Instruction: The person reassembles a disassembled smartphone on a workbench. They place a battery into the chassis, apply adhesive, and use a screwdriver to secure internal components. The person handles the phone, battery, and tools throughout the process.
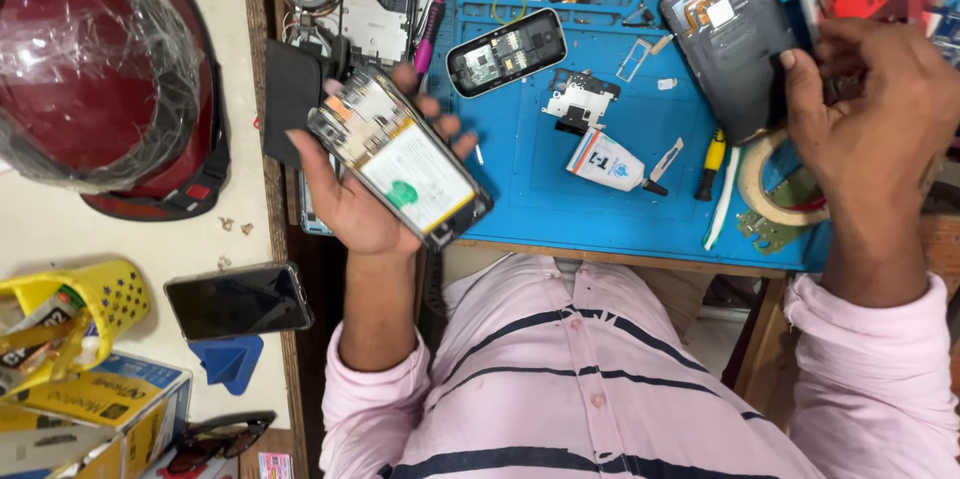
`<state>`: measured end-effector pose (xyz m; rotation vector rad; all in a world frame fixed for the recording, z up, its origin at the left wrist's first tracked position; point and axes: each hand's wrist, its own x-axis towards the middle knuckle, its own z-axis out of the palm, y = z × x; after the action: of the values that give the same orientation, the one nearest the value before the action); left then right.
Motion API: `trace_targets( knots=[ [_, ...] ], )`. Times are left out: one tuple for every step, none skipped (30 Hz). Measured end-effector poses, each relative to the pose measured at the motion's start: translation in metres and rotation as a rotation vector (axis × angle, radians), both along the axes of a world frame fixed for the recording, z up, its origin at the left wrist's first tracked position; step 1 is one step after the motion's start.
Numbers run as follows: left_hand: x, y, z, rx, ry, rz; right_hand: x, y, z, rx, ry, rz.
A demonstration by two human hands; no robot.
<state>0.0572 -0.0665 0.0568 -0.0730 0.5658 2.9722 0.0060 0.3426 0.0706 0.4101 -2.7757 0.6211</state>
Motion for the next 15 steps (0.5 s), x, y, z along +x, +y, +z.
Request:
trace_targets(
  knots=[
    [0.007,0.001,-0.001,-0.027,-0.033,-0.017,0.000,-0.003,0.005,0.058,0.040,-0.009],
    [0.013,0.003,-0.002,-0.055,-0.067,-0.036,-0.001,-0.008,0.010,0.115,0.081,-0.020],
    [0.018,0.006,-0.004,-0.067,-0.114,-0.071,0.001,-0.014,0.015,0.171,0.132,-0.030],
    [0.021,0.010,-0.007,-0.078,-0.158,-0.105,-0.001,-0.023,0.017,0.173,0.133,0.003],
    [0.024,0.014,-0.010,-0.090,-0.203,-0.138,-0.004,-0.032,0.018,0.175,0.135,0.037],
    [0.025,0.018,-0.013,-0.086,-0.204,-0.208,-0.008,-0.043,0.016,0.123,0.082,0.110],
    [0.025,0.021,-0.016,-0.084,-0.205,-0.281,-0.011,-0.056,0.013,0.096,0.044,0.158],
    [0.026,0.024,-0.018,-0.078,-0.212,-0.358,-0.013,-0.068,0.008,0.068,0.003,0.203],
    [0.028,0.028,-0.020,-0.096,-0.228,-0.369,-0.014,-0.082,0.003,0.062,-0.021,0.229],
    [0.028,0.031,-0.022,-0.116,-0.236,-0.380,-0.015,-0.092,0.000,0.099,-0.051,0.231],
    [0.028,0.032,-0.024,-0.134,-0.243,-0.390,-0.016,-0.101,-0.003,0.136,-0.081,0.234],
    [0.029,0.034,-0.026,-0.141,-0.243,-0.390,-0.017,-0.105,-0.003,0.173,-0.112,0.241],
    [0.030,0.033,-0.027,-0.147,-0.243,-0.388,-0.018,-0.110,-0.002,0.177,-0.111,0.237],
    [0.031,0.033,-0.029,-0.152,-0.244,-0.384,-0.019,-0.115,-0.001,0.182,-0.110,0.234],
    [0.031,0.033,-0.030,-0.151,-0.248,-0.376,-0.020,-0.118,0.000,0.188,-0.110,0.232]
  ],
)
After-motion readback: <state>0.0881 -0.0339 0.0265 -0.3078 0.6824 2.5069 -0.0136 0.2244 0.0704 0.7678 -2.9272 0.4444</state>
